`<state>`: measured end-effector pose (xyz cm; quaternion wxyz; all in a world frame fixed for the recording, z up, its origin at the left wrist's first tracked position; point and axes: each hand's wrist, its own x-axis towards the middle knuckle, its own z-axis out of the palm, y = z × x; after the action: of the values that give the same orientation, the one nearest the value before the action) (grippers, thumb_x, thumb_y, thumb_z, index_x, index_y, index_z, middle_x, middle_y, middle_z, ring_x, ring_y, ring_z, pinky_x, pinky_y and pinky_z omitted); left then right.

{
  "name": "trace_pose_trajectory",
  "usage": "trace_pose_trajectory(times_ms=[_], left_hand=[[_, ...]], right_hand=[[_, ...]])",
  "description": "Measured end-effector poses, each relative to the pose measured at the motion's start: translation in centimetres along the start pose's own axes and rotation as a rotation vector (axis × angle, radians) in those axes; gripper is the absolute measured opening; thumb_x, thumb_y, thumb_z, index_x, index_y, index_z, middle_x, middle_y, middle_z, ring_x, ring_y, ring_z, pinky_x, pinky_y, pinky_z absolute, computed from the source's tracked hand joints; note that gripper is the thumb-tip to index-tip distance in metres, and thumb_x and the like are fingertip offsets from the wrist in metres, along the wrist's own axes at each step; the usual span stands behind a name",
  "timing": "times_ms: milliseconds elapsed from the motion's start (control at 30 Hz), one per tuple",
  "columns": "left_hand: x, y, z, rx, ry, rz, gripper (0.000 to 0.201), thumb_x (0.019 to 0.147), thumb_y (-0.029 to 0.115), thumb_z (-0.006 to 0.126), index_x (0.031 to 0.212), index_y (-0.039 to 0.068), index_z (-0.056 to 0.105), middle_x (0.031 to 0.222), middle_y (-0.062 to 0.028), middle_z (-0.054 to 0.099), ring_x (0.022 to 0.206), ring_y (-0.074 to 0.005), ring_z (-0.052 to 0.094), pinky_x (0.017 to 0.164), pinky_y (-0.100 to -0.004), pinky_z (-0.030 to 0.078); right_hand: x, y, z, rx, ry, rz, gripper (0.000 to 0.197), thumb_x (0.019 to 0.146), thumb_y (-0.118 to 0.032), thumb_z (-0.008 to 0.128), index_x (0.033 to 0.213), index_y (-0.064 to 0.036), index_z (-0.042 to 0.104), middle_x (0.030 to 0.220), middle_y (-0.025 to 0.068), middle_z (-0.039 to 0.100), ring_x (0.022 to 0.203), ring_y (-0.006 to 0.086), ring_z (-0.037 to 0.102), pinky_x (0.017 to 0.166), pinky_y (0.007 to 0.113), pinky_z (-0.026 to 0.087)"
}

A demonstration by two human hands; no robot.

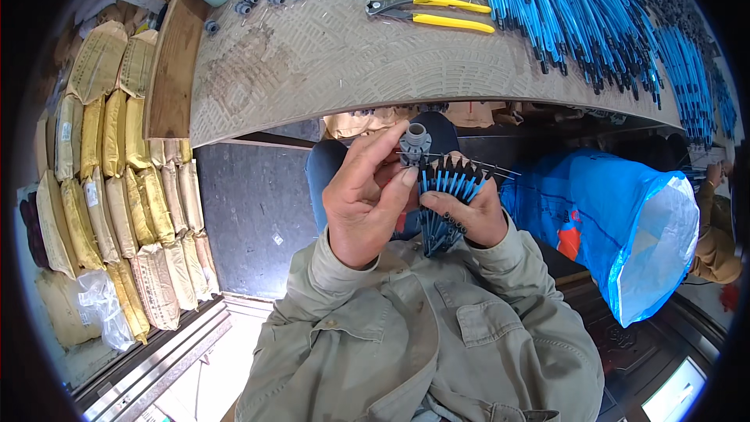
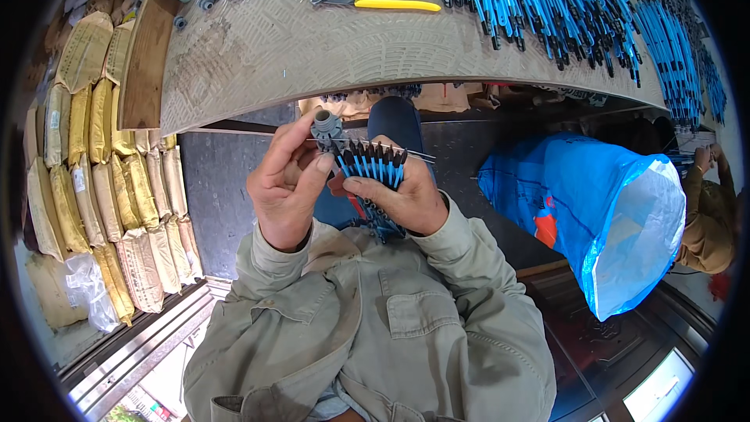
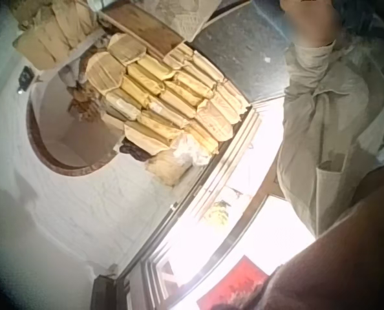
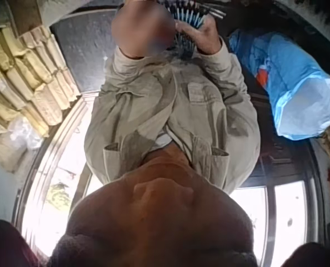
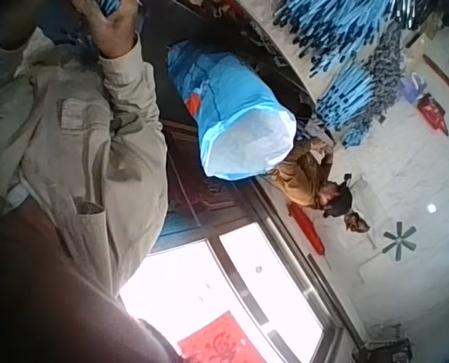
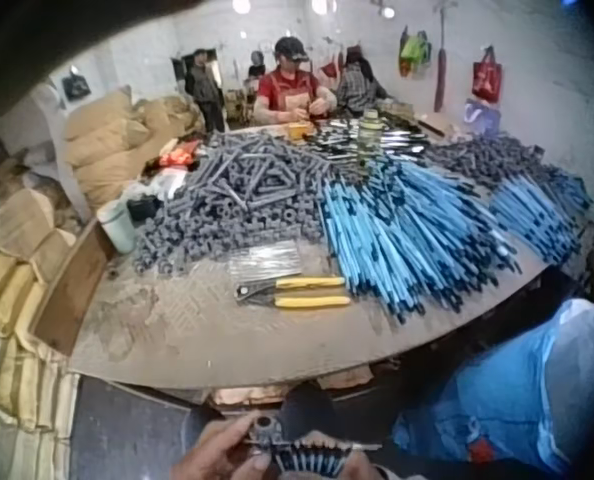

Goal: The person assembles blue plastic irrigation emitters by securing them with a hand crimping tool.

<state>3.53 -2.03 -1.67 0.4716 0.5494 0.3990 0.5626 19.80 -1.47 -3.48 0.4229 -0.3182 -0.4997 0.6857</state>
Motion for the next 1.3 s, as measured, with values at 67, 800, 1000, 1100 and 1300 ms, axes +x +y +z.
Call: trace_pose_trajectory(times_ms=[67,800,1000,1100,1300], left_hand=[[-0.2,-0.2,-0.2,-0.055,0.017,-0.081,0.047,0.080,-0.012,0.056,0.125,-0.002,0.048,0.118,-0.0076,0.046,0.104,-0.0126,0.049,0.083,-0.0229,0.044],[-0.4,1.1,0.1,-0.236,0.213,-0.307,0.037,0.088,0.012,0.059,0.120,-0.004,0.051,0.096,-0.0058,0.060,0.078,-0.0068,0.053,0.068,-0.0170,0.042],[-0.5,0.8,0.4,-0.212,0.173,-0.205,0.039,0.087,0.013,0.059,0.120,-0.007,0.050,0.106,-0.0097,0.059,0.091,-0.0113,0.054,0.082,-0.0237,0.040],[-0.7,0.7,0.3,-0.126,0.159,-0.136,0.039,0.087,0.012,0.059,0.119,-0.008,0.050,0.109,-0.0100,0.057,0.096,-0.0129,0.054,0.086,-0.0257,0.041],[-0.8,0.4,0.1,-0.088,0.139,-0.054,0.035,0.087,0.008,0.058,0.118,-0.007,0.052,0.111,-0.0091,0.055,0.100,-0.0141,0.053,0.087,-0.0261,0.041]], right_hand=[[-0.1,0.1,0.0,-0.032,0.001,-0.022,0.021,0.084,-0.004,0.063,0.102,0.0018,0.055,0.089,0.0060,0.064,0.084,0.0131,0.063,0.072,0.025,0.049],[1.1,0.9,0.4,0.045,-0.142,0.050,0.032,0.086,-0.014,0.062,0.113,0.0009,0.051,0.091,0.0059,0.063,0.083,0.0108,0.058,0.073,0.025,0.047],[1.8,1.0,0.4,0.021,0.015,-0.260,0.027,0.083,-0.006,0.061,0.106,-0.0032,0.048,0.096,0.0043,0.052,0.091,0.0110,0.048,0.081,0.028,0.039],[2.2,0.4,-0.1,-0.039,-0.148,-0.244,0.025,0.083,-0.008,0.062,0.102,-0.0042,0.046,0.099,0.0056,0.049,0.095,0.0132,0.046,0.085,0.030,0.036],[2.2,1.5,0.4,-0.006,-0.078,-0.286,0.025,0.083,-0.013,0.063,0.099,-0.0041,0.046,0.095,0.0053,0.048,0.089,0.0136,0.047,0.082,0.029,0.037]])
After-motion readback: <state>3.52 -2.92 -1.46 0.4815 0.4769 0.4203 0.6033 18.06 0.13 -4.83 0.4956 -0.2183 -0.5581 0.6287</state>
